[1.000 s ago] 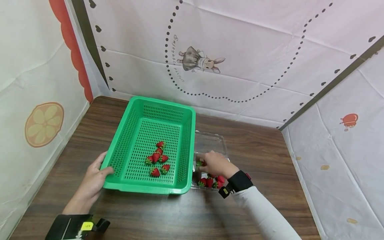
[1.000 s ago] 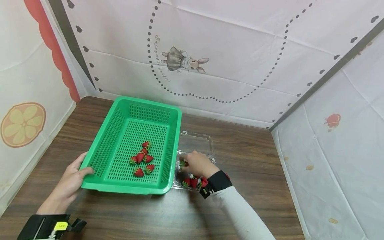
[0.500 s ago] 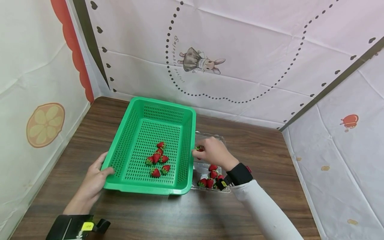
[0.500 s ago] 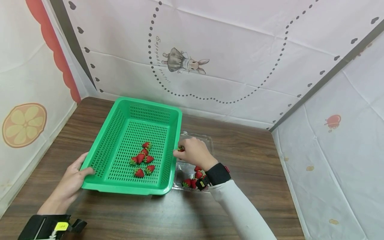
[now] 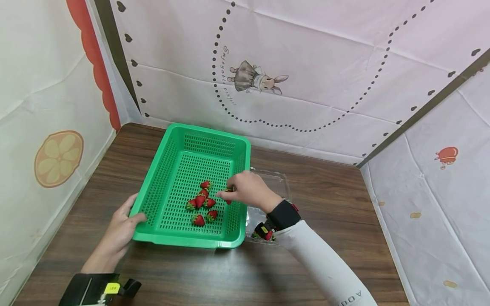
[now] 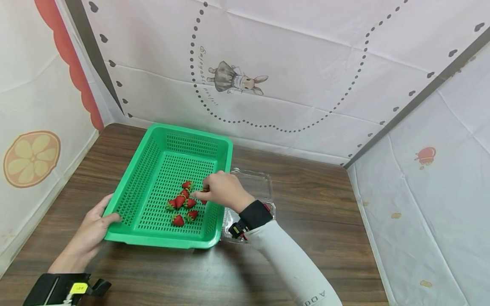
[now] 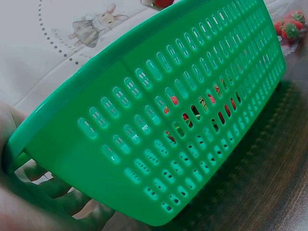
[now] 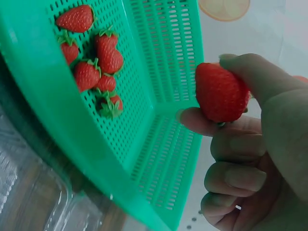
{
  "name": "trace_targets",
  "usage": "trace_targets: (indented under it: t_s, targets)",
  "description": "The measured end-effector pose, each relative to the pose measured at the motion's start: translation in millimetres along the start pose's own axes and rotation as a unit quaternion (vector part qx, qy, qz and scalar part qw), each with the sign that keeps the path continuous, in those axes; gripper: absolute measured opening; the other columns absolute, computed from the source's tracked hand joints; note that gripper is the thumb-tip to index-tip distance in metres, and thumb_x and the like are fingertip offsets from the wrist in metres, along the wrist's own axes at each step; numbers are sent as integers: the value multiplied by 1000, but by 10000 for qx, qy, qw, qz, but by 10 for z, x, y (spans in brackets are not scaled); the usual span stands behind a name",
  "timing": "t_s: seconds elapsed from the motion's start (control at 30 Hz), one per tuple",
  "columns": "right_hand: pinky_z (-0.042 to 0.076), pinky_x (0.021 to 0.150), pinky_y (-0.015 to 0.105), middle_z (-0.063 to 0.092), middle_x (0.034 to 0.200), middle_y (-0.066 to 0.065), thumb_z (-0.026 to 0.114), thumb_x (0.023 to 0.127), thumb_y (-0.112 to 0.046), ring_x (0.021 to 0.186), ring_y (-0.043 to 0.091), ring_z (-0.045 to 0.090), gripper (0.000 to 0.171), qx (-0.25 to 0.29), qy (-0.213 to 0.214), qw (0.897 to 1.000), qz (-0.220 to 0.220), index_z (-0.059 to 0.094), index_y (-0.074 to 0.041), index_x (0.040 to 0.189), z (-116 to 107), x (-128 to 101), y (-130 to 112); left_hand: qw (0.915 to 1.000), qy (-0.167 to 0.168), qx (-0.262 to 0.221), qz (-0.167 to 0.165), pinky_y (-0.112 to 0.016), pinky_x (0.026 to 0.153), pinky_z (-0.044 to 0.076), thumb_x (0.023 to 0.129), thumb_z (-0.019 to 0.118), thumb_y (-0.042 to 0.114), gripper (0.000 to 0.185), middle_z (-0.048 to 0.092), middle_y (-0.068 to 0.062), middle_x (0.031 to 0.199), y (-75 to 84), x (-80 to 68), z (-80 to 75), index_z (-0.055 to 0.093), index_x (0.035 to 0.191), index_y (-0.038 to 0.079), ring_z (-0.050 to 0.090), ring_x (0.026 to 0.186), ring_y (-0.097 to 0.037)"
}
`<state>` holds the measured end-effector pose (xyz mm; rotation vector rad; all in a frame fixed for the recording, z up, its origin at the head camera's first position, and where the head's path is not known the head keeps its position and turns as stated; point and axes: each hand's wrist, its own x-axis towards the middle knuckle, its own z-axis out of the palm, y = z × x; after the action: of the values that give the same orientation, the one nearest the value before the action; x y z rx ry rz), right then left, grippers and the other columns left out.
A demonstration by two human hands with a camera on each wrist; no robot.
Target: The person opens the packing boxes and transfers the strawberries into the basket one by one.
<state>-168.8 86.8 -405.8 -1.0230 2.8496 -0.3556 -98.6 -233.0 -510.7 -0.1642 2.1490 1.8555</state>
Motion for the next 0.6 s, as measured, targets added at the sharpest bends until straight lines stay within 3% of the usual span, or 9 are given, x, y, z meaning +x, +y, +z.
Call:
trace_targets:
  t_s: [0.1,0.2,0.3,0.4,0.5,0.6]
  targets:
    - [19,51,21,28,53,-8,64,89,-45,49,6,26,48,66,-166,9998,-65,41,-17,56,27,67,-53,10000,10,9,29,-16,82,40,93,44,3,75,18,-20,158,-4,1,1,8,157,18,32,131,-24]
    - [21,52,20,32,54,-8,65,89,-44,50,6,29,39,148,-411,9990,-32,54,-15,65,52,127,-113,10000,20,1,78,-16,82,41,93,43,3,74,19,-21,157,-11,1,1,9,157,17,33,130,-24]
    - [25,52,20,41,57,-7,64,90,-40,52,5,36,26,182,-766,9969,32,70,-15,90,82,188,-185,9999,26,-29,104,-14,81,41,93,44,3,74,20,-21,157,-18,3,3,10,157,18,34,130,-23]
    - [30,54,19,52,63,-5,62,92,-38,56,6,41,32,6,-1098,9939,72,69,-17,115,130,243,-257,9999,35,-39,125,-14,81,42,92,44,2,74,21,-21,157,-17,-1,4,12,157,19,36,129,-21]
    - [37,61,20,67,84,-4,61,93,-37,63,6,48,36,-250,-1302,9912,43,66,-18,123,198,285,-308,9999,63,-6,154,-15,81,42,92,44,2,74,22,-21,156,-10,-6,4,14,157,19,38,126,-17]
    - [45,71,21,70,109,-4,61,94,-34,74,7,58,37,-420,-1462,9884,-17,64,-18,127,264,311,-334,9998,69,-7,163,-15,81,42,92,44,2,74,22,-21,156,-11,-5,4,14,157,19,39,125,-15]
